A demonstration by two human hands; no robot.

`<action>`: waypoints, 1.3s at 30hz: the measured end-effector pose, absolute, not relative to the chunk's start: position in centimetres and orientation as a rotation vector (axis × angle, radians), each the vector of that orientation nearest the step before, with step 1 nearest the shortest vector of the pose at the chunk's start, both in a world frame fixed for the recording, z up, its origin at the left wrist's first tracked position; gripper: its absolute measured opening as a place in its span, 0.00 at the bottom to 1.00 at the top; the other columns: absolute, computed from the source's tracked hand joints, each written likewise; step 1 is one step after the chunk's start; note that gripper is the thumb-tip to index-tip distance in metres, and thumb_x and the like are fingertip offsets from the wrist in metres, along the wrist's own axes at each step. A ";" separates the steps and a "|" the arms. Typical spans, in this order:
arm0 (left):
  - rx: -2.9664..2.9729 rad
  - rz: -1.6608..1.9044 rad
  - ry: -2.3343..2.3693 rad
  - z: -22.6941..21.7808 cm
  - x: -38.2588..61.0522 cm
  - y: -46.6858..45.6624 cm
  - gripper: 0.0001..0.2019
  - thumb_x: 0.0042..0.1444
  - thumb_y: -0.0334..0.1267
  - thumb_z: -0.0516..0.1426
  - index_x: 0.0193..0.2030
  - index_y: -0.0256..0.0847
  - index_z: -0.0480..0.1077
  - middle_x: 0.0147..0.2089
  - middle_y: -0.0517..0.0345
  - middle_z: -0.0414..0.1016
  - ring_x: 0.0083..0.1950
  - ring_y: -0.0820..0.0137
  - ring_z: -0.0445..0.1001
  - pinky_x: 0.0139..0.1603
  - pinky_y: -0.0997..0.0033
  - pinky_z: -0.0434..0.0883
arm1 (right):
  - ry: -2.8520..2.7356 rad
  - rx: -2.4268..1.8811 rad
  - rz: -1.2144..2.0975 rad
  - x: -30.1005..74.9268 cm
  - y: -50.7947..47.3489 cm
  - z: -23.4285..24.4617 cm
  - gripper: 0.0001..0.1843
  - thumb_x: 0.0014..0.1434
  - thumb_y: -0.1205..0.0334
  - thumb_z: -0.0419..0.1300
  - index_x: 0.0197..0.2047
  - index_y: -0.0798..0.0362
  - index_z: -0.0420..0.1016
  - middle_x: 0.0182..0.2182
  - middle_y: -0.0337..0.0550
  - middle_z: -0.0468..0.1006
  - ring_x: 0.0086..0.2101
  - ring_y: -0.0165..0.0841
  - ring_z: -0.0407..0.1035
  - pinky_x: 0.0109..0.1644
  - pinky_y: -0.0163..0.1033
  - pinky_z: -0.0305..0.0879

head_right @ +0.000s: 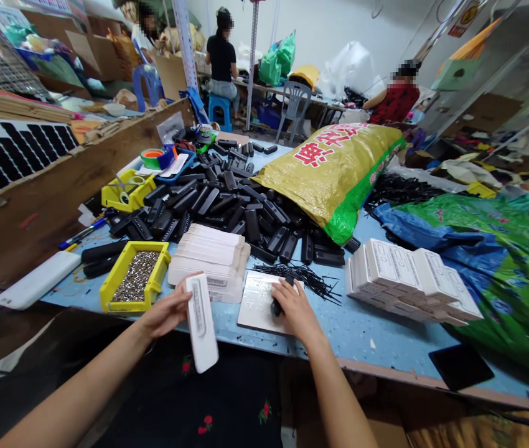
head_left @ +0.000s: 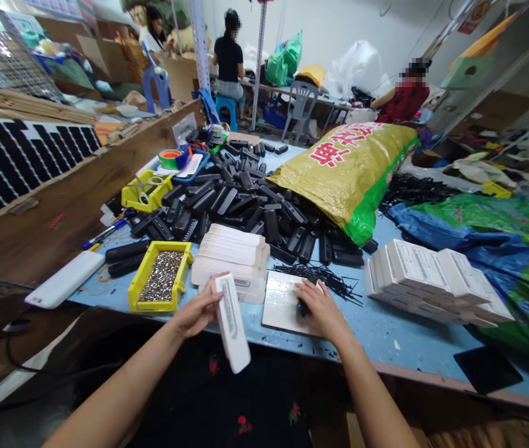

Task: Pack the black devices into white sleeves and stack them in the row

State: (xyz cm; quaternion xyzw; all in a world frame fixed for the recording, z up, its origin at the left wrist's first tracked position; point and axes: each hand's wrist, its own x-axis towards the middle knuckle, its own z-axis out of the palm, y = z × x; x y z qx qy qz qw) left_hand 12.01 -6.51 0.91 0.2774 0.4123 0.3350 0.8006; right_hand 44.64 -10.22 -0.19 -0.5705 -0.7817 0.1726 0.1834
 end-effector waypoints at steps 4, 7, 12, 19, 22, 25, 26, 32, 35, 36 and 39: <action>0.201 1.061 0.988 1.0 14.4 -6.1 0.17 0.57 0.37 0.56 0.53 0.44 0.64 0.44 0.55 0.75 0.39 0.70 0.75 0.38 0.68 0.76 | -1.389 -1.240 0.709 40.1 -11.7 1.6 0.19 0.55 0.57 0.63 0.48 0.49 0.63 0.36 0.45 0.77 0.38 0.38 0.74 0.44 0.48 0.71; 0.028 1.051 0.968 1.6 16.8 -6.7 0.13 0.59 0.39 0.53 0.50 0.39 0.67 0.43 0.52 0.76 0.39 0.67 0.76 0.39 0.63 0.77 | -1.164 -1.011 0.588 35.7 -12.0 2.2 0.22 0.53 0.51 0.65 0.47 0.48 0.62 0.37 0.44 0.76 0.39 0.38 0.74 0.45 0.48 0.71; 0.135 0.768 0.877 1.8 17.9 -9.0 0.18 0.59 0.43 0.53 0.52 0.35 0.66 0.49 0.44 0.74 0.45 0.64 0.76 0.44 0.62 0.76 | -1.295 -1.048 0.477 33.4 -11.8 1.8 0.33 0.44 0.52 0.71 0.49 0.47 0.61 0.50 0.50 0.71 0.52 0.42 0.67 0.56 0.52 0.64; 1.616 0.831 1.143 -1.1 16.8 -9.2 0.39 0.38 0.46 0.66 0.58 0.43 0.59 0.62 0.46 0.62 0.62 0.52 0.62 0.62 0.49 0.62 | -1.442 -1.108 0.673 36.0 -12.7 0.5 0.33 0.50 0.47 0.66 0.56 0.48 0.62 0.44 0.46 0.76 0.43 0.37 0.73 0.49 0.43 0.70; 1.820 0.675 1.106 -1.5 17.3 -8.5 0.33 0.46 0.43 0.62 0.59 0.46 0.56 0.54 0.50 0.70 0.52 0.59 0.72 0.55 0.57 0.68 | -1.493 -1.414 0.645 41.9 -10.1 -0.4 0.22 0.61 0.47 0.52 0.51 0.52 0.70 0.42 0.48 0.77 0.42 0.36 0.73 0.48 0.43 0.69; 1.801 0.762 1.176 -1.9 17.5 -7.7 0.37 0.45 0.43 0.63 0.60 0.44 0.51 0.53 0.49 0.69 0.49 0.61 0.73 0.52 0.61 0.69 | -1.226 -1.969 0.290 50.0 -6.9 -1.3 0.15 0.61 0.61 0.49 0.41 0.57 0.75 0.42 0.53 0.77 0.44 0.39 0.70 0.54 0.48 0.63; 1.789 0.790 1.200 -2.1 17.5 -7.5 0.39 0.42 0.44 0.65 0.59 0.43 0.52 0.54 0.48 0.68 0.50 0.60 0.73 0.53 0.61 0.68 | -1.197 -2.027 0.263 52.4 -6.1 -1.5 0.13 0.59 0.65 0.50 0.38 0.58 0.76 0.41 0.54 0.77 0.44 0.40 0.70 0.55 0.49 0.61; 1.863 0.733 1.288 -3.2 17.8 -7.2 0.32 0.45 0.46 0.62 0.57 0.43 0.59 0.54 0.49 0.70 0.54 0.57 0.71 0.54 0.61 0.67 | -1.235 -2.035 0.306 55.1 -4.4 -1.9 0.07 0.53 0.67 0.55 0.28 0.59 0.73 0.32 0.55 0.76 0.41 0.42 0.69 0.52 0.49 0.62; 1.868 0.747 1.309 -3.2 17.9 -7.2 0.33 0.48 0.45 0.60 0.62 0.46 0.56 0.59 0.52 0.68 0.57 0.59 0.69 0.57 0.64 0.66 | -1.233 -1.826 0.398 48.6 -5.6 -1.0 0.15 0.59 0.60 0.52 0.47 0.58 0.69 0.36 0.50 0.76 0.36 0.36 0.71 0.44 0.44 0.68; 1.865 0.744 1.295 -3.2 17.9 -7.1 0.34 0.48 0.44 0.60 0.62 0.47 0.55 0.60 0.53 0.67 0.58 0.60 0.69 0.58 0.65 0.66 | -1.210 -1.666 0.484 45.8 -6.2 -0.6 0.19 0.60 0.58 0.52 0.53 0.56 0.65 0.37 0.48 0.76 0.35 0.35 0.72 0.41 0.43 0.70; 1.842 0.726 1.243 -3.1 17.7 -6.9 0.38 0.47 0.42 0.61 0.65 0.47 0.51 0.63 0.54 0.64 0.60 0.60 0.67 0.60 0.63 0.64 | -1.258 -1.348 0.644 38.0 -8.2 0.7 0.19 0.61 0.58 0.55 0.55 0.49 0.64 0.37 0.43 0.76 0.35 0.34 0.72 0.41 0.42 0.70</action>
